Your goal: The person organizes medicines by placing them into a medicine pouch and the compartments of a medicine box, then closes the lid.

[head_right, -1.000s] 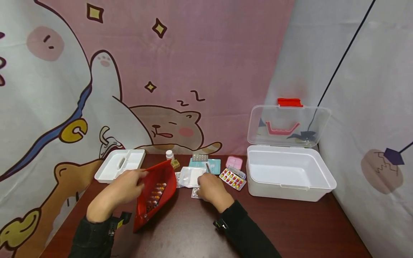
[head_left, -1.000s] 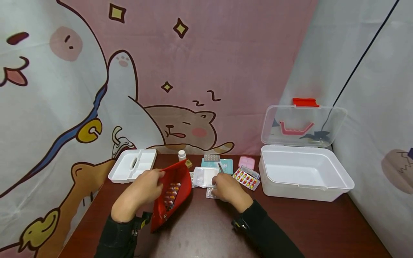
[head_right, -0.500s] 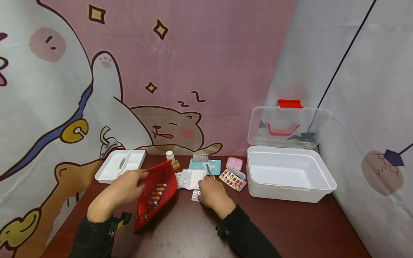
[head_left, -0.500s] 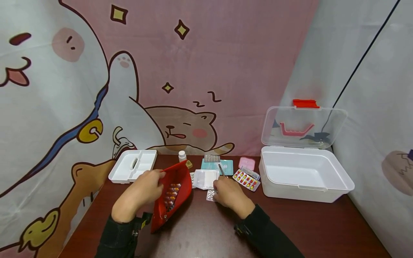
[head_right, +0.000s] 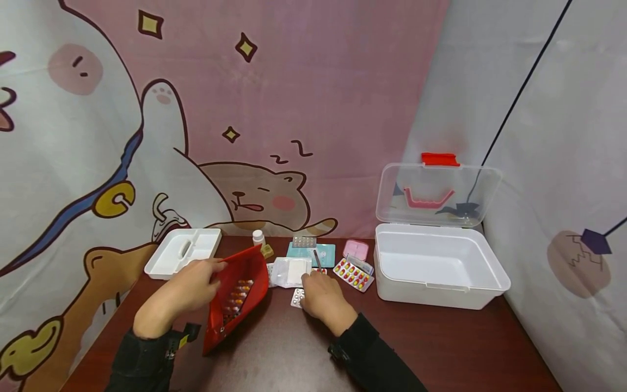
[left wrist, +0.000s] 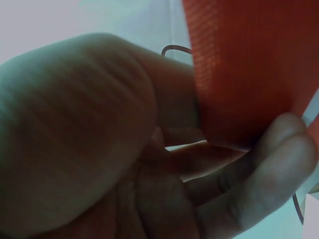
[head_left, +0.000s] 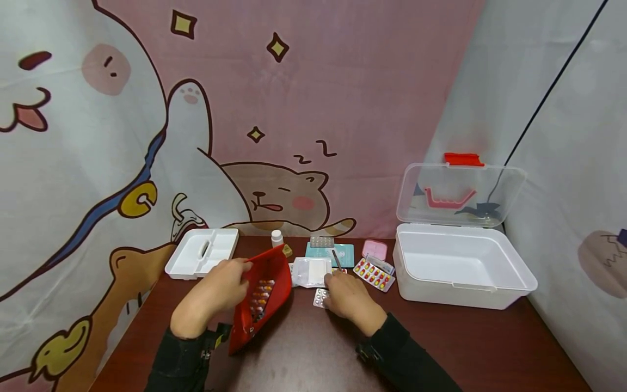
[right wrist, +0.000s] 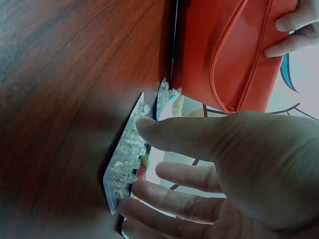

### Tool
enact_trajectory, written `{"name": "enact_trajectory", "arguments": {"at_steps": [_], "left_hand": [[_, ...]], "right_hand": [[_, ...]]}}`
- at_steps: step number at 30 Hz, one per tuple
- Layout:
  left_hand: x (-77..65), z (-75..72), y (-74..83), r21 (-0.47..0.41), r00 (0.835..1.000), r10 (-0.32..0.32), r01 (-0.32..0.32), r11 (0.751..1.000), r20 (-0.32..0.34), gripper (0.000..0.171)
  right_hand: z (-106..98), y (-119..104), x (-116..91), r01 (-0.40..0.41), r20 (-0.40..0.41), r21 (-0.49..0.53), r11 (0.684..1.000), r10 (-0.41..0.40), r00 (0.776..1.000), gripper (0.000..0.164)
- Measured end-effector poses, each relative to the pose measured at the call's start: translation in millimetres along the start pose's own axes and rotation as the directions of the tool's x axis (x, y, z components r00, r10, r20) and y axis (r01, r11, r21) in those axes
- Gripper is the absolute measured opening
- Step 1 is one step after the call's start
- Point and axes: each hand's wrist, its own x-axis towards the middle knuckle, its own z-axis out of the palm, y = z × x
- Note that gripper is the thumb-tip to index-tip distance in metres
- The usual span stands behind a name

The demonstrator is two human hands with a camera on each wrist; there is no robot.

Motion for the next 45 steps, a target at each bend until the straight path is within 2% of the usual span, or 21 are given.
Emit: {"name": "enact_trajectory", "arguments": {"at_steps": [4,12,18,25,30,37,41,45], "left_hand": [[0.1,0.3,0.1,0.004,1.0,0.004,-0.004,1.0,0.001,0.044],[-0.4,0.6,0.1,0.005,1.0,0.01,-0.01,1.0,-0.002,0.044],[-0.4,1.4,-0.6,0.005,1.0,0.017,-0.017,1.0,-0.005,0.044],[-0.2,1.0,-0.3,0.007,1.0,0.013,-0.013,1.0,-0.001,0.043],[-0.3,0.4,-0.1,0.0,1.0,0.008,-0.008,1.0,0.0,0.044],[0.0,0.0,0.5,0.004,1.0,0.004,-0.004,1.0,0.006,0.044],[0.1,-0.3,-0.1,0.011,1.0,0.013,-0.013,1.0,0.005,0.044],[0.5,-0.6,-0.9,0.006,1.0,0.008,-0.009,1.0,0.011,0.045]], "right_hand": [[0,-1,-3,0.005,-0.02,-0.003,1.0,-0.005,1.0,0.028],[-1,-2,-5,0.011,-0.001,0.012,1.0,-0.011,1.0,0.034],[-8,-4,-6,0.031,-0.008,0.013,0.999,-0.031,0.999,0.022],[-31,-6,0,0.105,-0.096,0.118,0.988,-0.093,0.991,0.013],[-47,-16,9,0.088,-0.201,0.195,0.977,-0.048,0.978,0.008],[-60,-37,17,0.115,-0.333,0.266,0.957,-0.021,0.943,0.01],[-64,-55,21,0.136,-0.315,0.313,0.94,-0.032,0.949,0.012],[-63,-75,25,0.119,-0.216,0.377,0.919,-0.038,0.976,0.019]]}}
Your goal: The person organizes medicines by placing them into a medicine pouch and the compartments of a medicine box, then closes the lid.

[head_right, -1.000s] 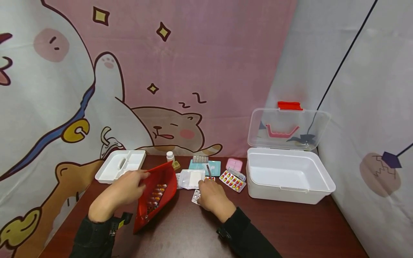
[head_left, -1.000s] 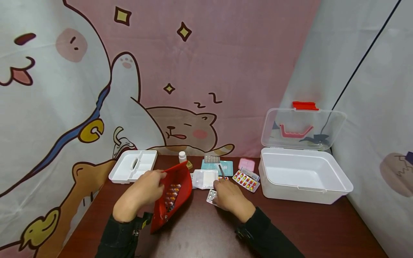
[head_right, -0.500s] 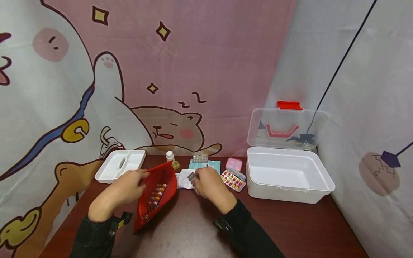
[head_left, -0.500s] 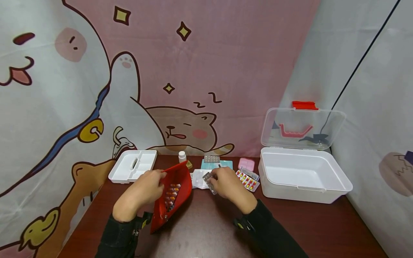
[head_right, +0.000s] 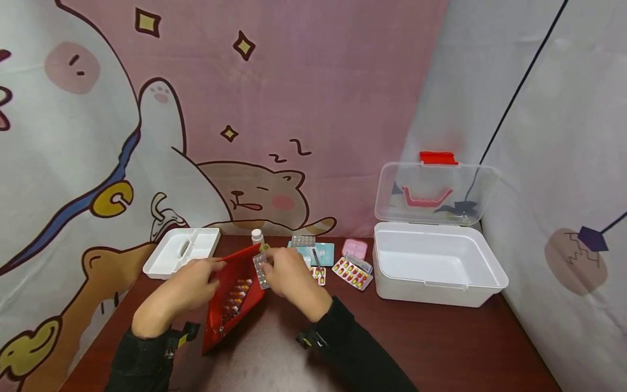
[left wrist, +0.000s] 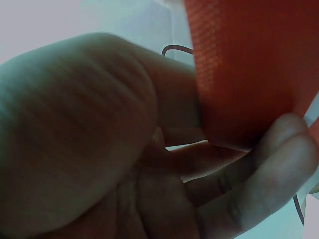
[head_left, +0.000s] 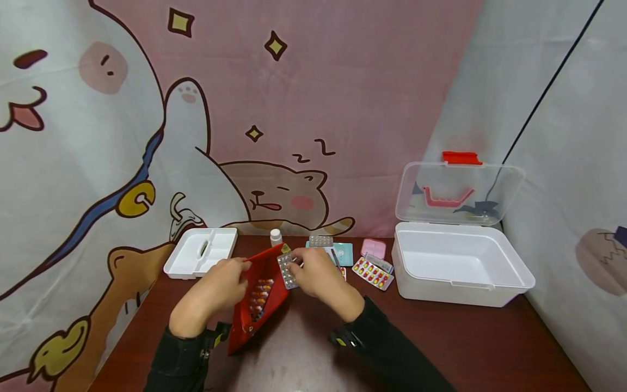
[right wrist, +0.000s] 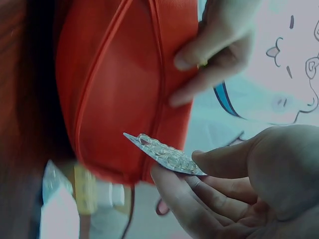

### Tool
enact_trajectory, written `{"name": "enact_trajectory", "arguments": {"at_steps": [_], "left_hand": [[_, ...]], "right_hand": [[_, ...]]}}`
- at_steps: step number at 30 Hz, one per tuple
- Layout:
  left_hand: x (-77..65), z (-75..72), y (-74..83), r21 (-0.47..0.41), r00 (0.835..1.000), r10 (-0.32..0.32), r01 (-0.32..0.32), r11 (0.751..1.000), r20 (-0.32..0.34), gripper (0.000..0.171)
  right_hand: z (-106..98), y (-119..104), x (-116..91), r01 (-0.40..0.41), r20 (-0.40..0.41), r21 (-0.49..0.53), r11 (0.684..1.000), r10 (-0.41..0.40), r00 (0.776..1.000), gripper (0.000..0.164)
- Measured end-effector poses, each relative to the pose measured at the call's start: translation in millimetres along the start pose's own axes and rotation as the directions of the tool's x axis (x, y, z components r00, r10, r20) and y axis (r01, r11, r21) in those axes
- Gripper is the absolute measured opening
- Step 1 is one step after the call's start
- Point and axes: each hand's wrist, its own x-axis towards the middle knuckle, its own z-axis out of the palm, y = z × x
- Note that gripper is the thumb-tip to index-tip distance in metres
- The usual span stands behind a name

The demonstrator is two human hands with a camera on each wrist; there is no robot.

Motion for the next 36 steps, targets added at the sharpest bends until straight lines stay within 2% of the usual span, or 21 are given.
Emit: {"name": "enact_trajectory", "arguments": {"at_steps": [4,8,11,16,20,27,36], "left_hand": [[0.8,-0.6,0.2,-0.01,1.0,-0.008,0.008,1.0,0.003,0.045],[0.1,0.1,-0.1,-0.003,1.0,-0.002,0.002,1.0,-0.004,0.044],[-0.8,0.9,-0.2,0.004,1.0,0.008,-0.008,1.0,-0.007,0.044],[-0.5,0.6,-0.5,0.012,0.999,0.03,-0.03,0.999,-0.011,0.044],[-0.9,-0.1,-1.1,0.01,0.999,0.042,-0.041,0.999,-0.023,0.044],[-0.9,1.0,-3.8,0.002,0.998,0.058,-0.058,0.998,-0.038,0.045],[-0.6,0.6,-2.3,-0.004,0.998,0.049,-0.049,0.999,-0.036,0.044]], "right_hand": [[14,-11,6,-0.043,0.077,0.04,0.998,0.04,0.996,0.019],[30,-15,15,-0.073,0.084,0.004,0.997,0.072,0.994,0.012],[41,-15,21,-0.106,0.077,-0.026,0.994,0.108,0.991,0.015],[56,-17,29,-0.144,0.05,-0.067,0.987,0.148,0.988,0.026],[65,-20,36,-0.158,0.029,-0.083,0.984,0.161,0.987,0.019],[88,-22,43,-0.273,-0.006,-0.092,0.957,0.274,0.962,0.018],[102,-20,44,-0.258,-0.094,-0.071,0.963,0.251,0.963,0.023]]}}
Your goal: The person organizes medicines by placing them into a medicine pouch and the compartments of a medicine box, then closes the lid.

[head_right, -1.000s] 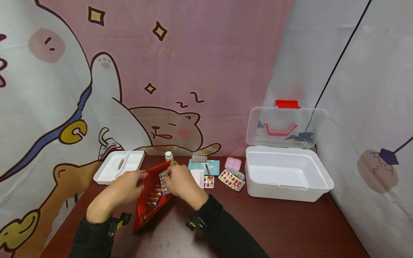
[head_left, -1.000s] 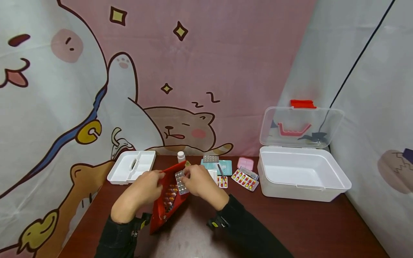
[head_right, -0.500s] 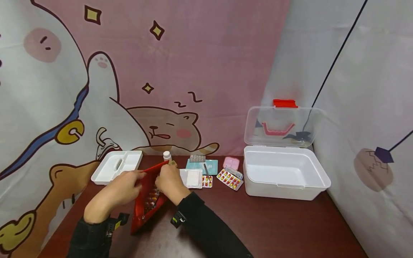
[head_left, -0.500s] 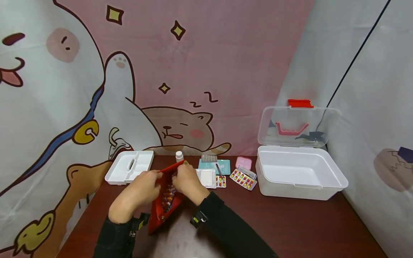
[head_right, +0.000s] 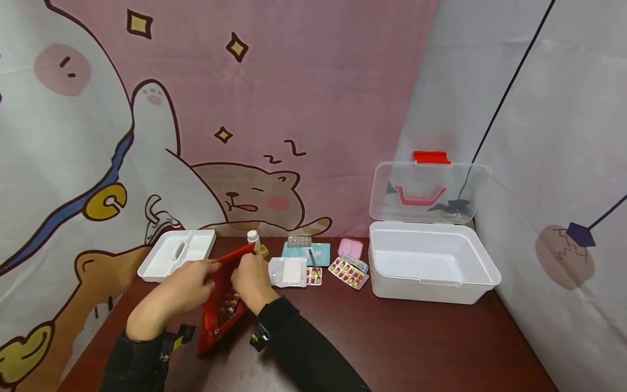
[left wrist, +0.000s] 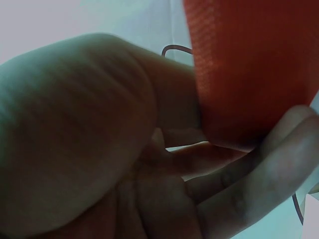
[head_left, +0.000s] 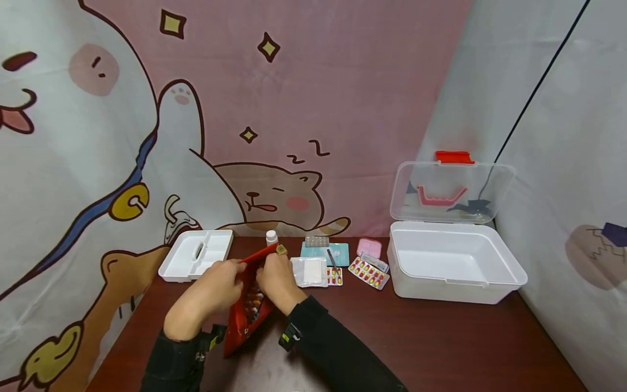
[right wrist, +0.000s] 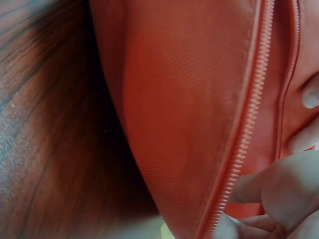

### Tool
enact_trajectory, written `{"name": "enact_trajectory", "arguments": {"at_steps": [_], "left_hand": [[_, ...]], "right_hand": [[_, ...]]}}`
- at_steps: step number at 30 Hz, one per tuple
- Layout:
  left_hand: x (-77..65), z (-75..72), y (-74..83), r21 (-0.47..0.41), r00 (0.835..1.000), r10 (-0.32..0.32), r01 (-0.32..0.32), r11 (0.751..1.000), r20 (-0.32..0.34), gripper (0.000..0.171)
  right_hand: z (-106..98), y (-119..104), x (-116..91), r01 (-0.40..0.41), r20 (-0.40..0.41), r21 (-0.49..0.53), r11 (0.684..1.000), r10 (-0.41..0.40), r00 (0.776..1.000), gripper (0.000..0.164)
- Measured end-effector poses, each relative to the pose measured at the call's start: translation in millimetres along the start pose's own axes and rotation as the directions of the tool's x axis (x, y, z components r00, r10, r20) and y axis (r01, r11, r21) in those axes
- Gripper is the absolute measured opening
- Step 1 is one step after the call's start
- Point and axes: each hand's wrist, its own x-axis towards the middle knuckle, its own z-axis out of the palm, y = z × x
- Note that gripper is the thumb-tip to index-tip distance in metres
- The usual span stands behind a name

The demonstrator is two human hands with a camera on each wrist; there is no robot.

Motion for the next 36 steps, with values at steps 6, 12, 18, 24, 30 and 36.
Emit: {"name": "enact_trajectory", "arguments": {"at_steps": [6,12,18,24,30,36], "left_hand": [[-0.3,0.0,-0.2,0.004,1.0,-0.006,0.006,1.0,0.003,0.045],[0.7,-0.9,1.5,0.0,1.0,-0.019,0.019,1.0,0.019,0.046],[0.9,-0.7,1.9,0.001,1.0,-0.023,0.023,1.0,0.019,0.046],[1.4,-0.5,0.3,0.001,0.999,-0.037,0.037,0.999,0.02,0.046],[0.0,-0.4,-0.7,0.001,0.999,-0.036,0.036,0.999,0.02,0.046],[-0.3,-1.5,0.3,0.0,0.999,-0.035,0.035,0.999,0.022,0.046]], "right_hand": [[2,3,-1,-0.008,-0.007,-0.011,1.0,0.008,1.0,0.022],[-7,6,-6,0.05,-0.017,0.009,0.999,-0.05,0.999,0.029],[-23,6,-12,0.14,-0.035,0.008,0.99,-0.139,0.99,0.036],[-41,6,-18,0.218,-0.042,0.001,0.976,-0.218,0.975,0.021],[-64,25,-20,0.236,-0.087,-0.04,0.971,-0.238,0.967,0.012],[-85,68,-16,0.19,-0.138,-0.156,0.969,-0.212,0.968,0.013]]}}
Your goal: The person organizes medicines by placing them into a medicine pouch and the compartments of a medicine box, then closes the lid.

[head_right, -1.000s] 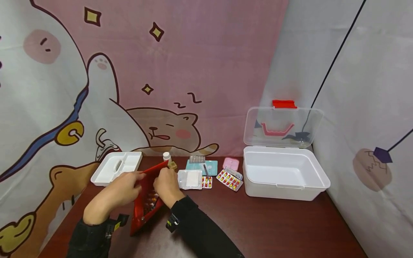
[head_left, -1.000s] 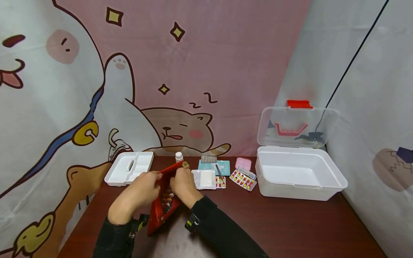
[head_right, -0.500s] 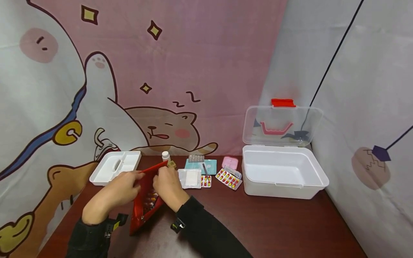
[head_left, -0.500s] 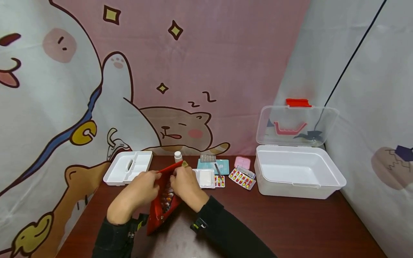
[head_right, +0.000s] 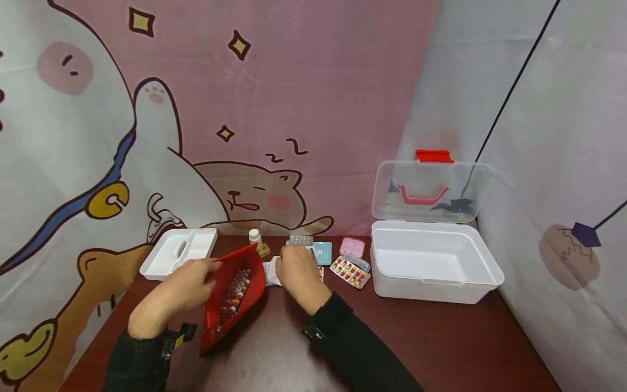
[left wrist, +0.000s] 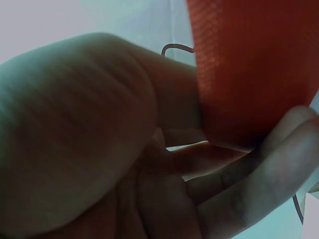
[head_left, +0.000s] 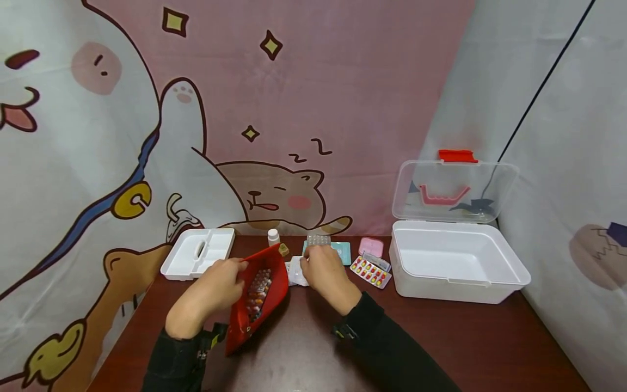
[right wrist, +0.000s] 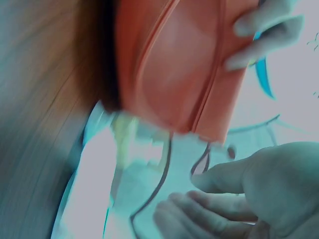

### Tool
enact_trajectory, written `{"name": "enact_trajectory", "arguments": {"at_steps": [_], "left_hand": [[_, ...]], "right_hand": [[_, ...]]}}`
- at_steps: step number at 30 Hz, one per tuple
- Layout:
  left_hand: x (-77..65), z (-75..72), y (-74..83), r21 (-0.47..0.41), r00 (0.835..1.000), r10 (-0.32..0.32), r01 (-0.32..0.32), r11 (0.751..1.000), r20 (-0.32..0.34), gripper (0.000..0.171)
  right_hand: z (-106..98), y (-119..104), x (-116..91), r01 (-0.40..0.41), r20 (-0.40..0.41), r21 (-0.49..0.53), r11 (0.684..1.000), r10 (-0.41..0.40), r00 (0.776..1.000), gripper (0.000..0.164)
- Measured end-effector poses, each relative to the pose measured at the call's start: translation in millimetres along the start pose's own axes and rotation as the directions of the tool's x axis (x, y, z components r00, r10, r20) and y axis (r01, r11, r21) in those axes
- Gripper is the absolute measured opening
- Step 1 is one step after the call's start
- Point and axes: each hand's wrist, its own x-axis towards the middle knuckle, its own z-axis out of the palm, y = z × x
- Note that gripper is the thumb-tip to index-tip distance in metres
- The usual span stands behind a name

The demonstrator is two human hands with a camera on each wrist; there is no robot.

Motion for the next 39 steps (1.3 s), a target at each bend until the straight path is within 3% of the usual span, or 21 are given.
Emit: {"name": "enact_trajectory", "arguments": {"at_steps": [5,11,17,25,32,39], "left_hand": [[1.1,1.5,0.3,0.003,1.0,-0.005,0.005,1.0,0.005,0.046],[1.2,1.9,0.6,-0.004,1.0,-0.021,0.021,1.0,0.013,0.046],[1.8,3.1,1.5,-0.005,1.0,-0.016,0.016,1.0,0.012,0.046],[2.1,4.1,1.7,0.004,1.0,-0.009,0.009,1.0,0.005,0.045],[1.0,2.7,2.2,-0.003,1.0,-0.014,0.015,1.0,0.01,0.045],[-0.6,1.3,2.2,-0.001,1.0,-0.009,0.009,1.0,0.006,0.045]], "right_hand": [[-9,48,-1,-0.115,0.054,-0.085,0.99,0.12,0.991,0.021],[-15,95,-7,-0.226,0.125,-0.18,0.957,0.25,0.96,0.016],[-18,122,-20,-0.234,0.127,-0.216,0.948,0.265,0.956,0.01],[-14,139,-23,-0.174,0.14,-0.268,0.948,0.217,0.966,0.011],[-13,135,-20,-0.233,0.218,-0.266,0.935,0.294,0.931,0.028],[-13,129,-18,-0.26,0.251,-0.248,0.933,0.321,0.913,0.022]]}}
